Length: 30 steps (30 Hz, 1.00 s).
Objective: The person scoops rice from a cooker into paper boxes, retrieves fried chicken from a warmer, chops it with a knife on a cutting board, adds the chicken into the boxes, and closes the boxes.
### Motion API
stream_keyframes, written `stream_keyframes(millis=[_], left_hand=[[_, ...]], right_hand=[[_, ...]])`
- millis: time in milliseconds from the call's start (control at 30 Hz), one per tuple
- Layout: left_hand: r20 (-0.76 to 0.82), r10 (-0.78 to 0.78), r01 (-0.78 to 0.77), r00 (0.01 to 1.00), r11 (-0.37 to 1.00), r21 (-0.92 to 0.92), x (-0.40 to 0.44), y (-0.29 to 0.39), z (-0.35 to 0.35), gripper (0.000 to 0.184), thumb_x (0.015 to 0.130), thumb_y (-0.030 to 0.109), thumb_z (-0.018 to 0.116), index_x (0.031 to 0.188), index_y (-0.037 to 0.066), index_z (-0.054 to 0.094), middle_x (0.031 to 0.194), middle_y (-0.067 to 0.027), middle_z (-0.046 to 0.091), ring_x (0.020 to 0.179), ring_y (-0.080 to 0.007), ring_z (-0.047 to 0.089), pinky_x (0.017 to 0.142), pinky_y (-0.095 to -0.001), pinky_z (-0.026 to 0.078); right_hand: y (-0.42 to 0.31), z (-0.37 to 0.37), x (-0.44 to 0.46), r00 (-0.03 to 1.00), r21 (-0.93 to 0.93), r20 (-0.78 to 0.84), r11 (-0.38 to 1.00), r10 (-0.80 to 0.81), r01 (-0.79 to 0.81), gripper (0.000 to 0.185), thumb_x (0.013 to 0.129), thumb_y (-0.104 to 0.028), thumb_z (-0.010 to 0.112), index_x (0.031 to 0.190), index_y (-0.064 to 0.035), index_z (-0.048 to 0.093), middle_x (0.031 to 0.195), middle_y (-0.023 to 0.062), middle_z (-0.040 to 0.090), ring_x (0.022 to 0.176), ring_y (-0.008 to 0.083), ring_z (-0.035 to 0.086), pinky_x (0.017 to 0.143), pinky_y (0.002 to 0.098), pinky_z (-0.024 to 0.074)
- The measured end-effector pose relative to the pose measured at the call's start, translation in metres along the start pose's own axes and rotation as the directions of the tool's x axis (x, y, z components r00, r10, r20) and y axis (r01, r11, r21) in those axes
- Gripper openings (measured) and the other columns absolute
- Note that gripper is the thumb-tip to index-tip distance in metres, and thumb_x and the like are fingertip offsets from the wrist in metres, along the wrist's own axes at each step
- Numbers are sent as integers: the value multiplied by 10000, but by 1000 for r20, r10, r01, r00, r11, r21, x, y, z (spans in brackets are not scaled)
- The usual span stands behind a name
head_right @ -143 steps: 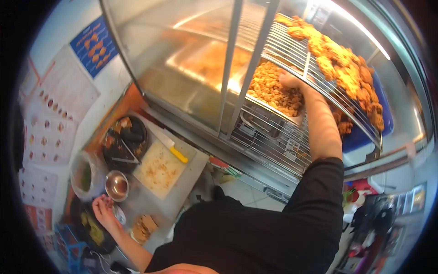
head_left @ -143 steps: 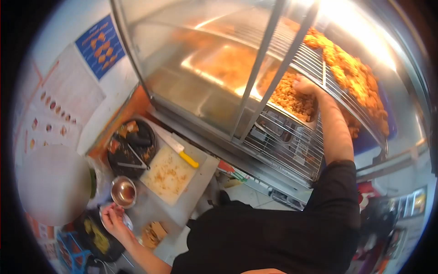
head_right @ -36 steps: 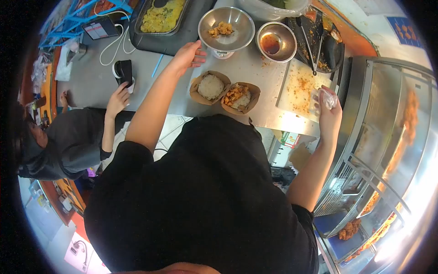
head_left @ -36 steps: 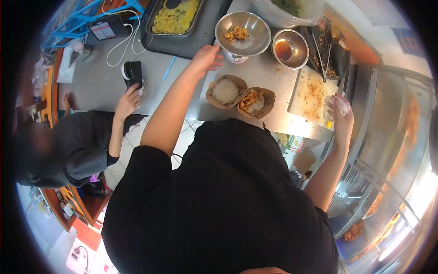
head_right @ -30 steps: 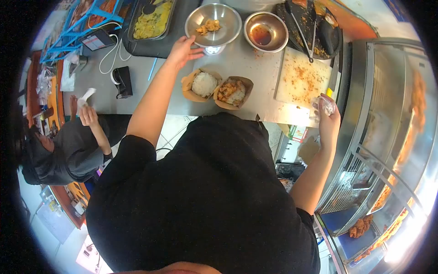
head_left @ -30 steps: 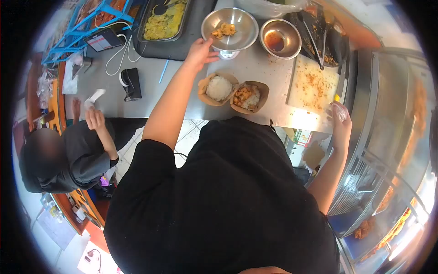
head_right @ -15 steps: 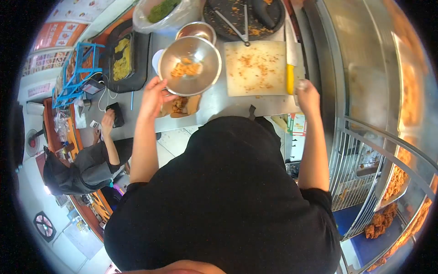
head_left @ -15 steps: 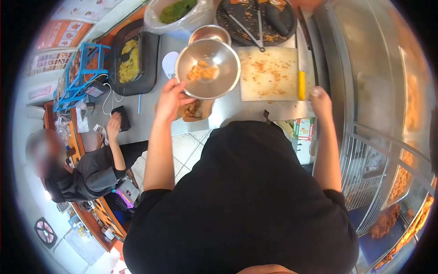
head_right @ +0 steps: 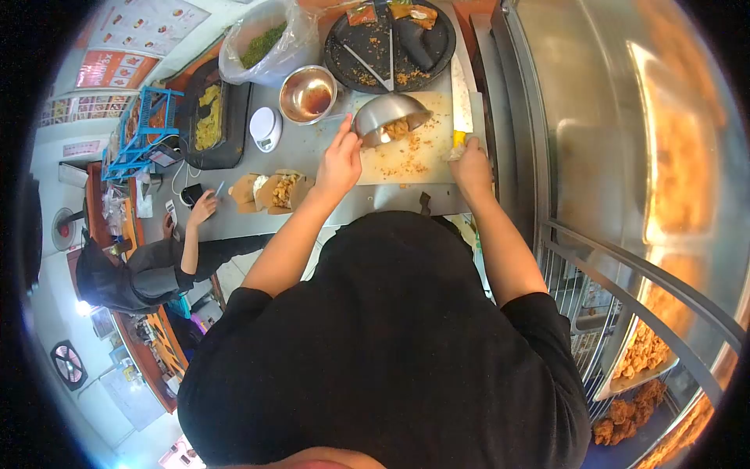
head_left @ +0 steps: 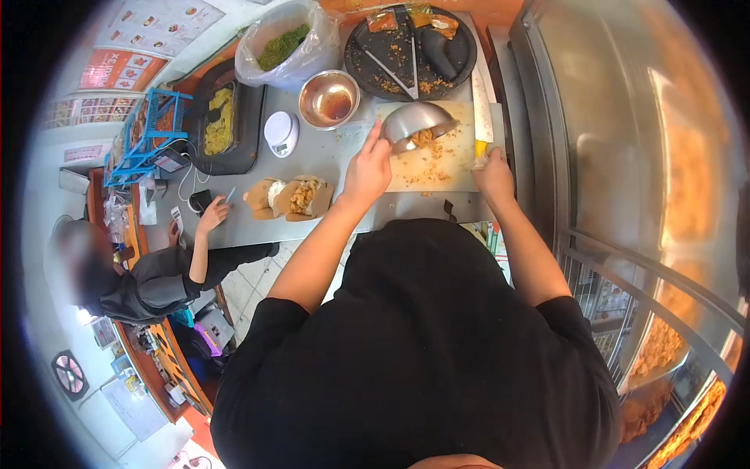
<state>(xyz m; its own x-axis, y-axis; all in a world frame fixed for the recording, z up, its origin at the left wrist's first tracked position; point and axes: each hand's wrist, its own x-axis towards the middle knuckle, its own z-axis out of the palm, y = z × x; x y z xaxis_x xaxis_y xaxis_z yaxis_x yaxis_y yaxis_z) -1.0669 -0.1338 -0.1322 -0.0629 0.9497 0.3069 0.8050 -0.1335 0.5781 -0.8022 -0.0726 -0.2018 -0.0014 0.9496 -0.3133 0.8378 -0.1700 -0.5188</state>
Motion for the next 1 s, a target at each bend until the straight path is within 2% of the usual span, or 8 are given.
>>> stream_keyframes(millis=[167, 500, 567, 633, 700, 800, 933, 1000], left_hand=[[60, 240, -247, 969, 956, 157, 1, 0, -8, 68, 801, -18, 541, 806, 19, 484, 1389, -226, 439, 952, -391, 636, 678, -443, 556], [67, 24, -38, 997, 974, 223, 15, -6, -41, 72, 809, -26, 534, 790, 15, 478, 1358, -211, 480, 979, -391, 624, 701, -431, 555], [-229, 137, -73, 964, 961, 267, 25, -17, -60, 94, 847, -9, 531, 782, 27, 472, 1214, -196, 576, 937, -358, 646, 684, -417, 548], [-271, -309, 347, 912, 932, 105, 14, -42, -84, 113, 899, 24, 517, 790, 27, 487, 1051, -144, 622, 930, -295, 659, 683, -396, 544], [-290, -704, 612, 648, 709, -351, 8, -68, -108, 59, 927, 56, 504, 925, 2, 527, 977, -134, 601, 949, -285, 649, 726, -422, 565], [-218, -859, 450, 463, 440, -777, 2, -112, -149, 209, 935, 74, 490, 1106, -46, 485, 1037, -183, 561, 976, -348, 627, 777, -493, 574], [-65, -975, 400, 210, 147, -905, 1, -178, -176, 274, 930, 29, 423, 1191, -52, 428, 1103, -202, 528, 1012, -403, 611, 824, -510, 575], [-16, -973, 386, 231, 106, -916, 1, -215, -172, 301, 934, 35, 418, 1221, -57, 413, 1120, -210, 527, 1020, -408, 606, 843, -509, 568]], right_hand=[[8, -2, 0, 1000, 11, -1, 1000, -1, 1, 501, 763, -270, 684, 1121, 13, 477, 1048, 280, 587, 965, 447, 600, 847, 491, 488], [20, -26, -3, 988, 91, 59, 985, 140, -145, 458, 803, -248, 598, 1160, 26, 515, 986, 314, 632, 943, 461, 614, 814, 505, 488], [18, -34, -10, 984, 52, 8, 983, 176, -176, 424, 829, -300, 603, 1136, -14, 544, 996, 291, 637, 936, 466, 609, 788, 499, 488], [29, -31, -11, 985, 85, 19, 982, 170, -171, 421, 843, -331, 609, 1131, -29, 554, 992, 282, 639, 933, 461, 611, 778, 498, 486], [44, -31, -16, 987, 119, 30, 980, 158, -161, 419, 858, -361, 614, 1127, -44, 565, 988, 274, 641, 930, 456, 612, 769, 498, 484], [63, -28, -41, 993, 171, -54, 981, 106, -95, 413, 893, -360, 606, 1121, -19, 564, 960, 264, 640, 927, 435, 617, 777, 479, 482], [84, -11, -65, 972, 156, -186, 972, -146, 176, 347, 909, -283, 604, 1109, -3, 560, 914, 244, 639, 885, 428, 618, 759, 439, 483], [76, -17, -69, 992, 228, -90, 968, -83, 102, 319, 914, -259, 603, 1098, -1, 564, 855, 212, 639, 802, 372, 633, 716, 402, 485]])
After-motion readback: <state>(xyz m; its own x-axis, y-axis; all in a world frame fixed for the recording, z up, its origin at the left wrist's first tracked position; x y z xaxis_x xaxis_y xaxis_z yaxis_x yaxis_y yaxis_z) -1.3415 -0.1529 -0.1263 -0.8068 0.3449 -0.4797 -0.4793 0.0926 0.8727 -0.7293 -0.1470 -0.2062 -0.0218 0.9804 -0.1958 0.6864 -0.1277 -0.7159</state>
